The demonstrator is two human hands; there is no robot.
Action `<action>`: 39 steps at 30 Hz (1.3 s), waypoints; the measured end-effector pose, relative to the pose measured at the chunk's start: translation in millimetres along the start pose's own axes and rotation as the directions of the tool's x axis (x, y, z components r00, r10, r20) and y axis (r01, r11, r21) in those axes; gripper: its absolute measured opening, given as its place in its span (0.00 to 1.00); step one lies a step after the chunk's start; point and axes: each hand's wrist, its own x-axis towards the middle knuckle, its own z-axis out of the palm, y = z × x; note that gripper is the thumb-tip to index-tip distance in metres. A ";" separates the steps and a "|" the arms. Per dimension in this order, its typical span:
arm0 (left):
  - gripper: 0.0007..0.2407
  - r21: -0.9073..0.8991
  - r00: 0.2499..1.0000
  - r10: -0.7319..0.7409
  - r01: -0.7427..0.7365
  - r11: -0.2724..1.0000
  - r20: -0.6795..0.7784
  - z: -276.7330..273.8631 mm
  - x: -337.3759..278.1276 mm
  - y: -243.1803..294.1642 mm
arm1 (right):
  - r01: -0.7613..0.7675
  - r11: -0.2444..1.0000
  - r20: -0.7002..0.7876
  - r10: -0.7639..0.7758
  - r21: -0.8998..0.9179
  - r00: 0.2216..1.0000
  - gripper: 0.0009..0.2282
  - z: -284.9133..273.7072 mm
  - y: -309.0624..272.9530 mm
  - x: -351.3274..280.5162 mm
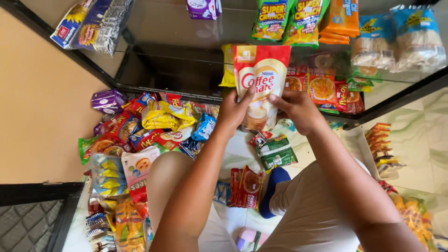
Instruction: Organizing and stocking various snack and drink packets on retail glass shelves.
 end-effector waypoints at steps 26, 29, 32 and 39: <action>0.24 -0.068 0.980 0.117 -0.129 0.989 -0.158 -10.6 -5.6 -3.6 | 0.161 0.982 -0.186 -0.142 0.095 0.972 0.09 10.9 5.1 13.0; 0.34 0.320 0.923 0.385 -0.373 0.871 0.027 2.1 -24.5 3.3 | 0.325 0.917 -0.290 -0.384 -0.230 0.877 0.10 24.5 11.5 6.5; 0.47 0.239 0.749 0.629 -0.663 0.709 0.210 15.9 -34.1 8.9 | 0.412 0.734 -0.238 -0.603 -0.539 0.762 0.12 41.7 0.1 -2.0; 0.22 -0.281 0.980 0.068 -0.012 0.959 0.189 -3.9 -10.5 -16.9 | 0.455 0.810 -0.162 -0.539 -0.371 0.827 0.10 20.9 -14.4 1.9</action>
